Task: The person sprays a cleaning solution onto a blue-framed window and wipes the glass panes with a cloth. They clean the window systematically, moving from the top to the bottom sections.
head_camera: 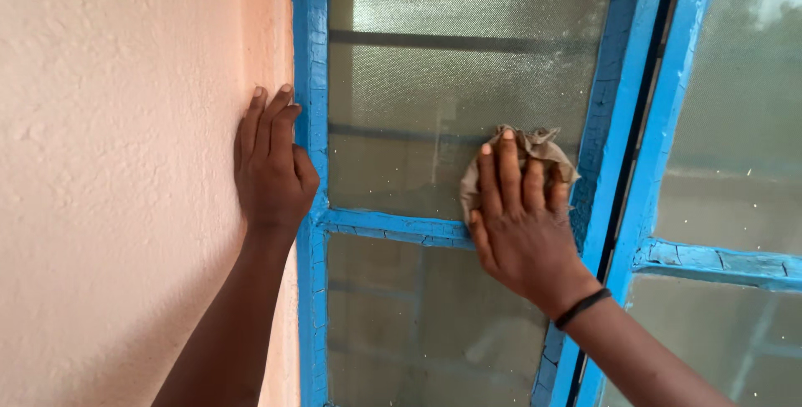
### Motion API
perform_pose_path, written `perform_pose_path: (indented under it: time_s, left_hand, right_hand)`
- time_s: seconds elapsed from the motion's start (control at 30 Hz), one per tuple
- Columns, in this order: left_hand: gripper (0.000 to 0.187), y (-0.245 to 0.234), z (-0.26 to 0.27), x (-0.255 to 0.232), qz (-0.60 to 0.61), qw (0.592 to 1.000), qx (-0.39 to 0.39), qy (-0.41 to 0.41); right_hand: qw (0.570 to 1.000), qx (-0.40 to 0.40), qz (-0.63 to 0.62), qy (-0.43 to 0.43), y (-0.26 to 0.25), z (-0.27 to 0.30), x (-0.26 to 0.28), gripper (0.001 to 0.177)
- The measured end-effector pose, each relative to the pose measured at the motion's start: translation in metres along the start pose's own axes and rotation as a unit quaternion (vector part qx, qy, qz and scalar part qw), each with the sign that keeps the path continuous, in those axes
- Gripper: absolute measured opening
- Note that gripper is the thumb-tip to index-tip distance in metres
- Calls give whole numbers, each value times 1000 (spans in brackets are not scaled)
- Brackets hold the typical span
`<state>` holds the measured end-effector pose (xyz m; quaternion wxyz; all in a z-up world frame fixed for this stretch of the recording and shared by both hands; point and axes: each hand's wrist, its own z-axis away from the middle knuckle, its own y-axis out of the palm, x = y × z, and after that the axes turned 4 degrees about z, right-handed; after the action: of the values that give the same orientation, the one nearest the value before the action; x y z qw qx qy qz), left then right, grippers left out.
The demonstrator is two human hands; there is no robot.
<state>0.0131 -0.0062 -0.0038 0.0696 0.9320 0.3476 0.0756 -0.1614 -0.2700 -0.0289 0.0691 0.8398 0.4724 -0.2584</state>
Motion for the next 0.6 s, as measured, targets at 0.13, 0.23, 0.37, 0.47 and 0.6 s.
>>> perform_pose_path:
  time_s: [0.13, 0.23, 0.37, 0.47, 0.6]
  left_hand:
    - [38, -2, 0, 0, -6, 1000, 0, 3]
    - [39, -3, 0, -1, -5, 1000, -2, 9]
    - [41, 0, 0, -3, -16, 1000, -3, -2]
    - [41, 0, -1, -4, -13, 1000, -5, 6]
    - [41, -2, -3, -6, -8, 1000, -5, 8]
  right_hand:
    - [999, -22, -20, -17, -3, -9, 12, 71]
    - [999, -13, -28, -42, -4, -16, 18, 72]
    - [998, -11, -29, -62, -4, -25, 29, 71]
    - [997, -13, -61, -48, -4, -34, 42, 76]
    - [994, -39, -91, -50, -1, -48, 68, 78]
